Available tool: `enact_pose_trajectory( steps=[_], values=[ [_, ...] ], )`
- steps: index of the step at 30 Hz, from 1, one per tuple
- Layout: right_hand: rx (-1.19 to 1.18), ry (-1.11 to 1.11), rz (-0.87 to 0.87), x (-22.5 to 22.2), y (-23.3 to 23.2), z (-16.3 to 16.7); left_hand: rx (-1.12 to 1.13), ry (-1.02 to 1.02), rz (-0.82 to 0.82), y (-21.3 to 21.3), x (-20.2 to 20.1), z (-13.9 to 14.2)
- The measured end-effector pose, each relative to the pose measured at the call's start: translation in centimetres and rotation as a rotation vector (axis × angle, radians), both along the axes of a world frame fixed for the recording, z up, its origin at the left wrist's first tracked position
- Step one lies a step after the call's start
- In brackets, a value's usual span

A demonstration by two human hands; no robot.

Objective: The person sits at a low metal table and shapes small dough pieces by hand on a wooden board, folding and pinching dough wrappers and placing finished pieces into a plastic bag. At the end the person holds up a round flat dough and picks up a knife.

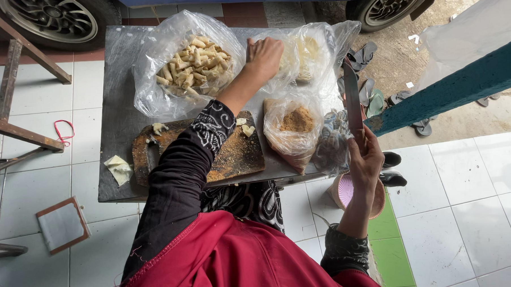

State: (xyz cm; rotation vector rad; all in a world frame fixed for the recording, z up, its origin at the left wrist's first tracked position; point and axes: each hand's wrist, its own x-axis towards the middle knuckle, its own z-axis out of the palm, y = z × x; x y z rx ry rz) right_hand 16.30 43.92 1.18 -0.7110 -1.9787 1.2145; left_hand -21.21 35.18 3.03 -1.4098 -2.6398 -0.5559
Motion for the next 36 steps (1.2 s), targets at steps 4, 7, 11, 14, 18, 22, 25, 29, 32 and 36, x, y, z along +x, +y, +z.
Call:
enact_pose_trajectory(
  steps=[4, 7, 11, 14, 18, 22, 25, 29, 32, 36],
  values=[
    [-0.071, -0.096, -0.045, 0.0, -0.3, 0.2, 0.227, -0.472, -0.079, -1.0, -1.9, 1.5],
    [-0.035, -0.083, -0.020, -0.3, -0.7, 0.7, 0.478, -0.912, -0.151, -2.4, -2.4, 2.8],
    [0.304, -0.351, -0.140, -1.2, -1.5, 1.5, 0.534, -1.174, -0.180, -4.1, -1.9, 4.2],
    [0.551, -0.552, -0.175, -2.3, -2.3, 1.8, 0.570, -1.190, -0.216, -5.4, -1.5, 4.6],
    [0.847, -0.552, -0.019, -3.8, -2.1, 2.5, 0.593, -1.147, -0.284, -6.6, -1.1, 4.6],
    [0.743, -0.589, 0.038, -4.7, -1.8, 2.9, 0.605, -1.138, -0.268, -7.5, -1.4, 4.5],
    [0.827, -0.661, 0.114, -5.4, -1.4, 2.8, 0.604, -1.132, -0.235, -8.1, -1.0, 4.2],
    [0.781, -0.647, 0.240, -5.5, 1.0, 3.1, 0.616, -1.209, -0.150, -8.9, -0.4, 4.2],
    [0.648, -0.549, 0.268, -4.9, 2.8, 2.9, 0.689, -1.350, -0.168, -9.5, 0.1, 4.7],
    [0.591, -0.346, 0.126, -4.9, 3.9, 2.2, 0.740, -1.514, -0.228, -10.2, 1.0, 5.4]
  ],
)
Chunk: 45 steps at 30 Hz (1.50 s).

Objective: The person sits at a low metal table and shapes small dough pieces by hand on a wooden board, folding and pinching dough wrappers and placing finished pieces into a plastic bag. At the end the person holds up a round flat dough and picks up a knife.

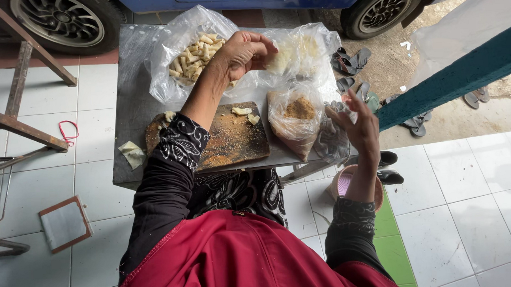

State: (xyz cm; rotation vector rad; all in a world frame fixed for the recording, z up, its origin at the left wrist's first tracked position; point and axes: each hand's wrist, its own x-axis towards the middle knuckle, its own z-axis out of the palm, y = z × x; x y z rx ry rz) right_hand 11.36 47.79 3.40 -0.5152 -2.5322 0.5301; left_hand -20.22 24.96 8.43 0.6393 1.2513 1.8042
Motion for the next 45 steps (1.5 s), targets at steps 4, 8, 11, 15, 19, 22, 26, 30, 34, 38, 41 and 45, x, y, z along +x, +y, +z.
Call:
enact_pose_trajectory(
  steps=[4, 8, 11, 15, 19, 22, 26, 30, 34, 38, 41, 45],
  values=[
    [-0.081, -0.005, -0.067, -1.2, 0.0, 1.4, 0.029, -0.069, -0.056, -0.2, 1.4, 0.6],
    [-0.269, 0.243, 0.050, -3.2, -3.2, 4.0, 0.030, -0.112, -0.079, -0.6, 3.5, 1.2],
    [-0.769, 0.355, 0.351, -4.5, -7.4, 5.6, -0.014, -0.172, -0.165, -0.8, 5.7, 1.0],
    [-0.822, 0.313, 0.502, -7.9, -11.0, 6.1, -0.024, -0.032, -0.153, -0.7, 6.7, 0.3],
    [-0.777, 0.377, 0.458, -11.2, -8.8, 6.1, -0.141, 0.209, 0.082, 0.8, 5.3, 0.4],
    [-0.526, 0.400, 0.221, -13.3, -6.4, 6.0, -0.447, 0.913, 0.279, 3.3, 4.9, 0.8],
    [-0.109, 0.472, 0.053, -13.2, -5.2, 7.0, -0.955, 1.672, 0.224, 6.1, 5.2, 0.3],
    [-0.610, 0.376, 0.235, -9.4, -7.7, 8.1, -0.653, 1.781, 0.386, 5.9, 3.4, -0.2],
    [-0.676, 0.244, 0.423, -7.2, -14.2, 7.5, -0.529, 1.551, 0.342, 2.8, 1.9, 0.9],
    [-0.565, 0.033, 0.556, -8.2, -24.2, 3.8, -0.245, 1.383, 0.402, -3.0, 1.6, 4.8],
    [-0.278, 0.024, 0.561, -9.3, -29.3, 0.2, -0.070, 1.397, 0.432, -10.0, 4.2, 6.9],
    [0.225, 0.208, 0.286, -10.0, -26.3, -1.9, -0.022, 1.399, 0.556, -22.2, 10.5, 6.3]
  ],
)
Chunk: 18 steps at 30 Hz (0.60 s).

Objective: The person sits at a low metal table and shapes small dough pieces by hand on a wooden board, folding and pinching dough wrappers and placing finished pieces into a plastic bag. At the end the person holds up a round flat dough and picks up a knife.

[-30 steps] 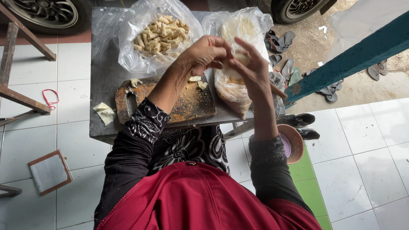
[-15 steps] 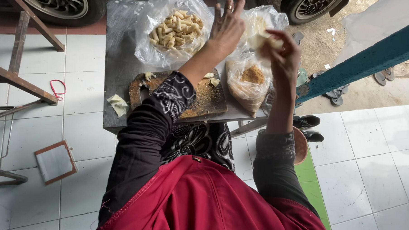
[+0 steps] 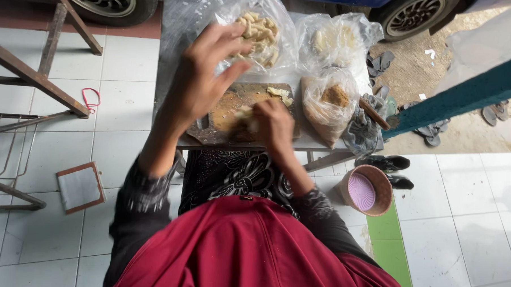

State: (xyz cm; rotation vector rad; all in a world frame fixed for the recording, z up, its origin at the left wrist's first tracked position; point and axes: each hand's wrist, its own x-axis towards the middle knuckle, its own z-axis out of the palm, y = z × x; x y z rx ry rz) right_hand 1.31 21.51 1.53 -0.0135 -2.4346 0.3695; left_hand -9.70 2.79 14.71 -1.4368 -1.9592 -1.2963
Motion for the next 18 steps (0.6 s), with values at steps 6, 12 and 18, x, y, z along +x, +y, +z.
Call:
enact_pose_trajectory(
  steps=[6, 12, 18],
  values=[
    [-0.454, -0.303, -0.042, 0.6, 7.5, 1.5, 0.117, -0.436, 0.268, -7.8, 8.8, -8.1],
    [-0.333, -0.177, 0.195, 2.2, 3.5, -1.1, 0.086, -0.662, 0.232, -8.2, 12.6, -15.7],
    [-0.338, -0.170, -0.033, 1.1, 7.9, 0.9, 0.073, -0.466, 0.530, -8.6, 13.7, -16.4]
  ],
)
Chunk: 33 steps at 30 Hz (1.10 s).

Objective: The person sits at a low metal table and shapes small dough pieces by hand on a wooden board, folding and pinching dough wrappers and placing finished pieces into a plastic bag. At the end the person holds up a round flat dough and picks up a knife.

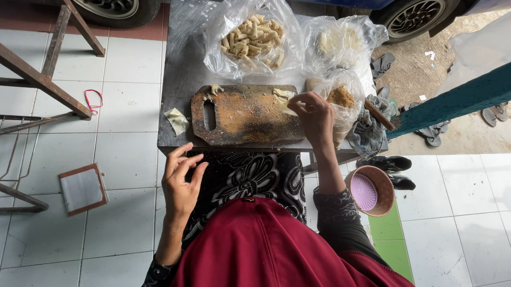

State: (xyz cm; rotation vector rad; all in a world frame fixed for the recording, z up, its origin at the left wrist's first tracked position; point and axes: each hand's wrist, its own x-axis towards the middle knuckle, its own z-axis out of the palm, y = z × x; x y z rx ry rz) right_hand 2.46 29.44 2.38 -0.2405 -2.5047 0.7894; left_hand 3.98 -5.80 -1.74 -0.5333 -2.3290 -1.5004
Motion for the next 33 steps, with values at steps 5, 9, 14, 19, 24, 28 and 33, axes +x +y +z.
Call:
enact_pose_trajectory(
  steps=[5, 9, 14, 19, 24, 28, 33],
  values=[
    [-0.112, 0.000, 0.271, 2.4, -4.2, -1.1, -0.292, 0.231, 0.201, 3.5, -1.9, -0.5],
    [-0.230, 0.019, 0.191, 3.5, -4.7, -0.9, -0.475, 0.312, 0.220, 4.2, -3.2, -1.6],
    [-0.577, 0.111, 0.152, 5.3, -2.4, 0.5, -0.528, 0.313, 0.168, 3.5, -4.4, -2.8],
    [-0.065, 0.087, 0.309, 6.3, -6.8, -2.6, -0.447, 0.291, 0.098, 3.5, -5.2, -3.1],
    [0.287, 0.126, 0.065, 6.4, -3.0, -2.8, -0.466, 0.254, 0.091, 3.3, -5.3, -2.8],
    [0.264, 0.193, -0.041, 6.1, 1.0, 0.2, -0.560, 0.234, 0.111, 4.1, -4.3, -2.2],
    [0.135, 0.117, 0.167, 4.1, -4.5, 0.9, -0.555, 0.284, -0.046, 7.3, -3.3, -1.0]
  ],
)
